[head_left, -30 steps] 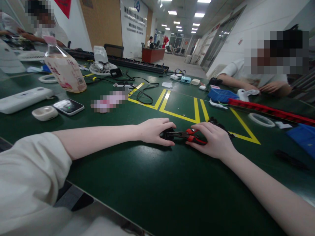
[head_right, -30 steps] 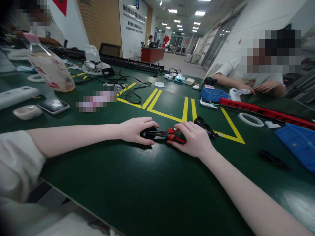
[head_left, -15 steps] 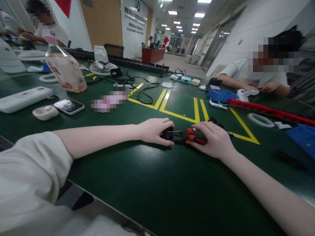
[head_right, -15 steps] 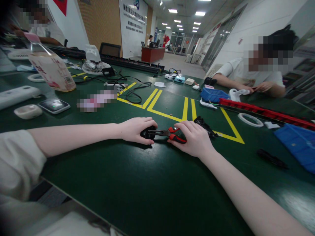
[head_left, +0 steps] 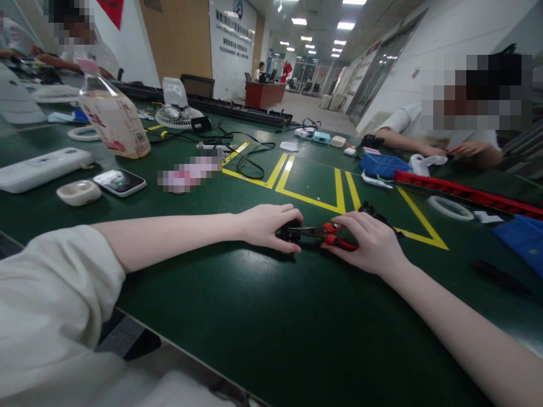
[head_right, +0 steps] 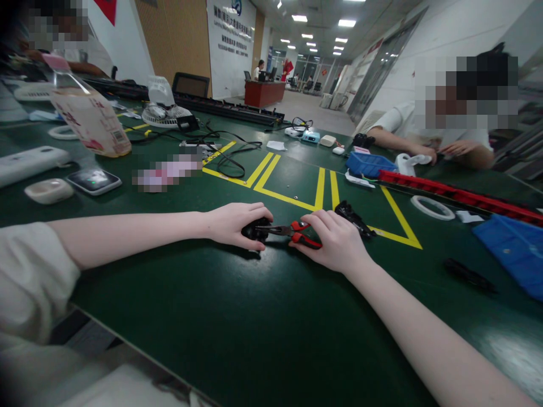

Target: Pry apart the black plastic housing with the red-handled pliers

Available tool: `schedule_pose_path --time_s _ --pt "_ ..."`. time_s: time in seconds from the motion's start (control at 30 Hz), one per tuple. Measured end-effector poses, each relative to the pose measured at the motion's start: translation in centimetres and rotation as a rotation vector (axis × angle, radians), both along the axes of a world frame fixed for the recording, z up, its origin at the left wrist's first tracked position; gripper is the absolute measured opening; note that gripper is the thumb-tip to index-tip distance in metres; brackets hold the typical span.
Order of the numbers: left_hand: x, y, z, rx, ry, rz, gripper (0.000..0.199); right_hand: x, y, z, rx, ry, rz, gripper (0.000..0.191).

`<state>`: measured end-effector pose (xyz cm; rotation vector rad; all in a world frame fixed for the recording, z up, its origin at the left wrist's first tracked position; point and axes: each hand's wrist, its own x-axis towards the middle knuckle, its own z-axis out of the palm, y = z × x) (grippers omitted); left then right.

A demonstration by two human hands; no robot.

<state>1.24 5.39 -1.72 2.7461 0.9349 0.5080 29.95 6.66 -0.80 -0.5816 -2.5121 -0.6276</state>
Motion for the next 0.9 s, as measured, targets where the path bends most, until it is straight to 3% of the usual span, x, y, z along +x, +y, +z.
schedule_pose_path --time_s 0.9 --pt "0.12 -0.15 0.02 0.011 0.017 0.037 0.076 -0.03 0.01 0.06 -0.127 0.015 -0.060 0.042"
